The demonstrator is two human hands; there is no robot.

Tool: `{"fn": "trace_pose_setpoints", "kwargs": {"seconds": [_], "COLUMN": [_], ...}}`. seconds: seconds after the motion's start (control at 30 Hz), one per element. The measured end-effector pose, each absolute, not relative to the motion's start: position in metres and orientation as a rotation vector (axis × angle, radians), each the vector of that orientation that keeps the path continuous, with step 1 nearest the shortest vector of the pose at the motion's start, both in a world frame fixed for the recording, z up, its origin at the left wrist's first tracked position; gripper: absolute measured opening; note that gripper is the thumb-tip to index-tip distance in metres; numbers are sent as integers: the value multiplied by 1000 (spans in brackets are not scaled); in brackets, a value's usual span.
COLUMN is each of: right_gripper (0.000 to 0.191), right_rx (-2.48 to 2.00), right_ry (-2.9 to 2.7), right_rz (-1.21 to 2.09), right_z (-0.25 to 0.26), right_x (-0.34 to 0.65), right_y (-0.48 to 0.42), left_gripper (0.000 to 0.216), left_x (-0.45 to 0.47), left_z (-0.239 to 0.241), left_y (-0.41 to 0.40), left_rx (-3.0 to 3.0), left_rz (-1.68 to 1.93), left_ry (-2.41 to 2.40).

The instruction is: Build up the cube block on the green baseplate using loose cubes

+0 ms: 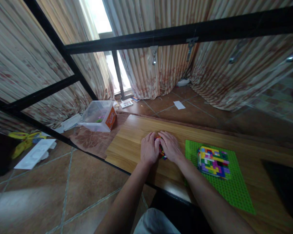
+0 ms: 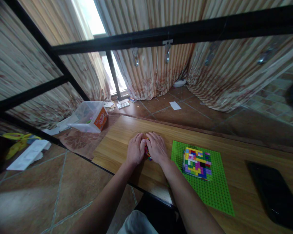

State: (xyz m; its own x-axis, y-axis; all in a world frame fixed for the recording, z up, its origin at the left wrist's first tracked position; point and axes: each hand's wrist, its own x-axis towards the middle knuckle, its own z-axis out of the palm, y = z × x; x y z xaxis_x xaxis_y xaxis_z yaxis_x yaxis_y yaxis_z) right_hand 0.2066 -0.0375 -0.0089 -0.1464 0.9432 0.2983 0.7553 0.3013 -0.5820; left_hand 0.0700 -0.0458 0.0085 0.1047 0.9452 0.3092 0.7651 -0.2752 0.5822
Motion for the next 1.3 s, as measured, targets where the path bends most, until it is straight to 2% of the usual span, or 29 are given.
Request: {"fn": "trace_pose_setpoints", "kwargs": {"seconds": [0.43, 0.63, 0.93, 1.17, 1.3], "right_gripper": [47, 46, 47, 35, 30], "right_rx": [-1390, -1416, -1444, -1460, -1492], "right_ry": [-1800, -1589, -1363, -1408, -1536], "right_rz": [528, 611, 682, 548, 500], "right_z": [-2, 4, 22, 28, 19], "right_x": [204, 205, 219, 241, 245], "right_y": [-54, -70, -95, -139, -150], "left_gripper": [41, 46, 50, 30, 31], "left_x": [86, 104, 96, 48, 38], "left_z": [13, 12, 13, -1, -1], "left_y": [-54, -65, -84, -100, -121], "left_rx": [2097, 1879, 1526, 1596, 1808], "left_rz": [1007, 1144, 1395, 1336, 1240], "left_ry": [1626, 1781, 1730, 1706, 1710]}}
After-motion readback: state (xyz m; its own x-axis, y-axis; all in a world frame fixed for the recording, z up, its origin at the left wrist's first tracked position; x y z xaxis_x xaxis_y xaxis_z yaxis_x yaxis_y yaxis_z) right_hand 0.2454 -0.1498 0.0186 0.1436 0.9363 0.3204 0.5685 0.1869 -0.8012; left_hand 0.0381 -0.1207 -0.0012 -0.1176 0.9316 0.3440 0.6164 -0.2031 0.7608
